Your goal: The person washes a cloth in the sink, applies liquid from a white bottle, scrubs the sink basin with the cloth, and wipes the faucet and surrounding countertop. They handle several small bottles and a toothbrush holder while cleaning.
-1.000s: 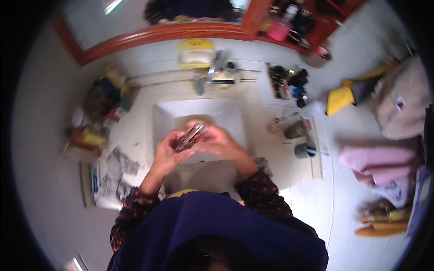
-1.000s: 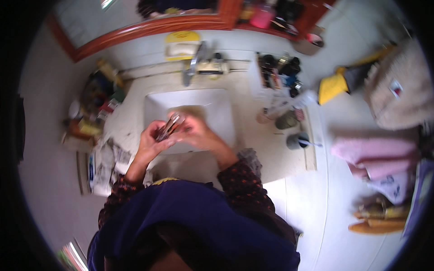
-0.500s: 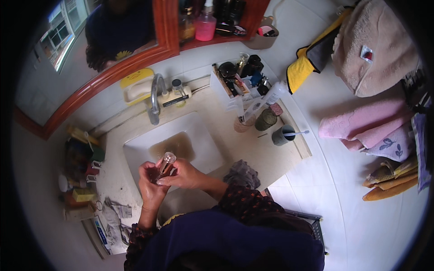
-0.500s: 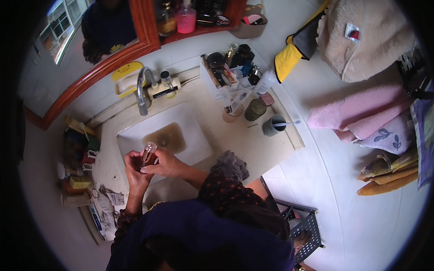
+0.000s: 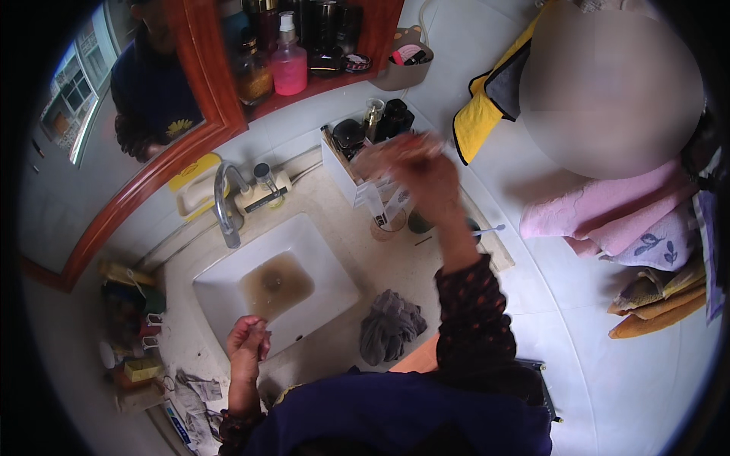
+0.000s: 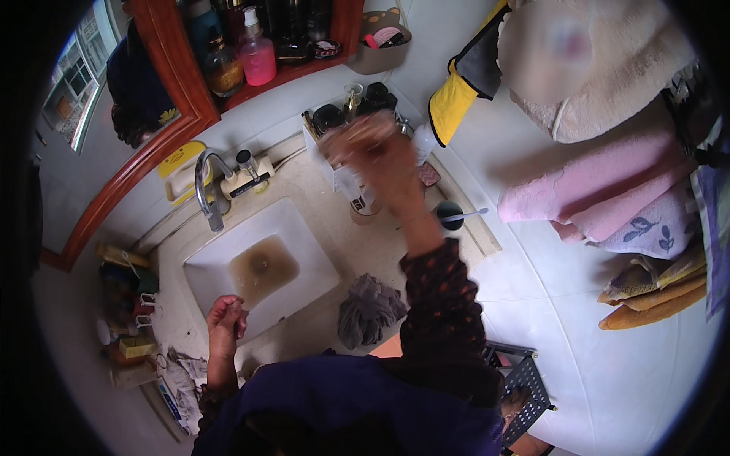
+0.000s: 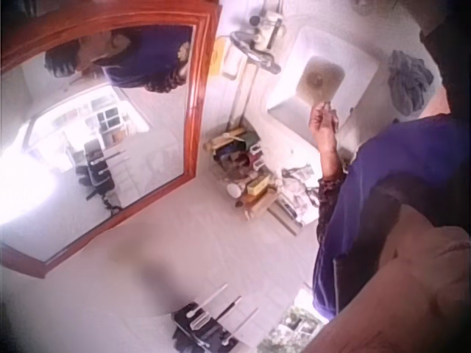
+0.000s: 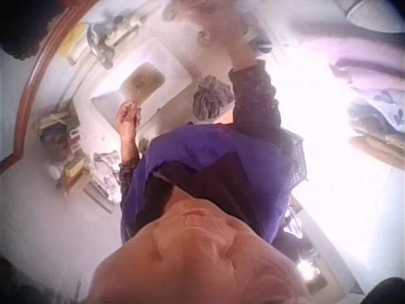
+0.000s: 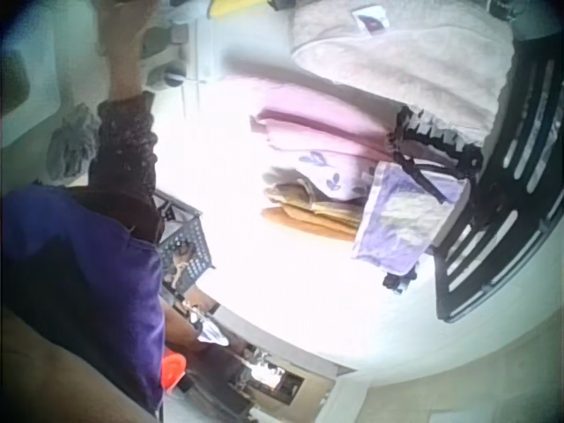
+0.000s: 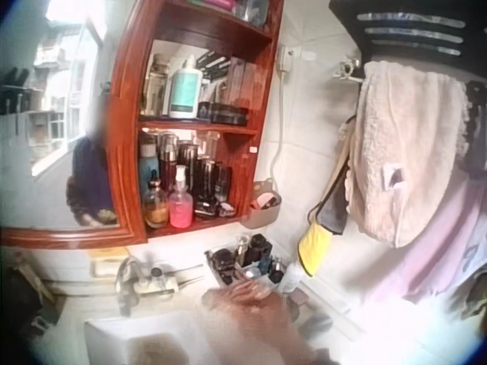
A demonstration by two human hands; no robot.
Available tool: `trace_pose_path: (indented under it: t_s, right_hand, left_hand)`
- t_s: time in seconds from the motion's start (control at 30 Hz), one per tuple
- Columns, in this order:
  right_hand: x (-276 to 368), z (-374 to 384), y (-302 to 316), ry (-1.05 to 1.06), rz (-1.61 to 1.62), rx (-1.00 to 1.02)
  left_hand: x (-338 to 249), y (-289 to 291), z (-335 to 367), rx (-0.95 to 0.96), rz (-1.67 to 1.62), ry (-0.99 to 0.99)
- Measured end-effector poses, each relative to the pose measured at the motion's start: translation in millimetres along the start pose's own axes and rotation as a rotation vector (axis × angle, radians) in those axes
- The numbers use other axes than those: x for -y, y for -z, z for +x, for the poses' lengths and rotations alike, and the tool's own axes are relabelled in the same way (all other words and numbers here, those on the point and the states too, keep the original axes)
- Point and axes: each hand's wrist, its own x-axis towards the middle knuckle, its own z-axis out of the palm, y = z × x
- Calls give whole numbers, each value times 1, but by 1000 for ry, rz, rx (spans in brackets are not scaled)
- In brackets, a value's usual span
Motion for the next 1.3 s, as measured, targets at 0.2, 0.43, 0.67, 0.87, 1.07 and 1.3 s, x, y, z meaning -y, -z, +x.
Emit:
trace_pose_path:
  t_s: [0.2,0.43,0.67,0.87,1.07,1.3]
  right_hand:
    - [-140,94,47,-152,-157,-187]
    - [-242,101,8,-325,-605,-117]
    - [-284,100,-2,-419,-700,-118]
    - [-291,97,-7,-359,-643,-157]
    - [-359,87,-1,230,-1115,180]
    - [-375,101,94,-213,-461,259]
  left_hand:
    - [8,29,6,-154,43,57]
    - [15,46,-7,-331,112,151]
    - [21,55,-4,-401,115,189]
    - [26,60,-1,-392,135,168]
    - [39,91,-29,-396,145,153]
    - [22,103,-63,-382,164,123]
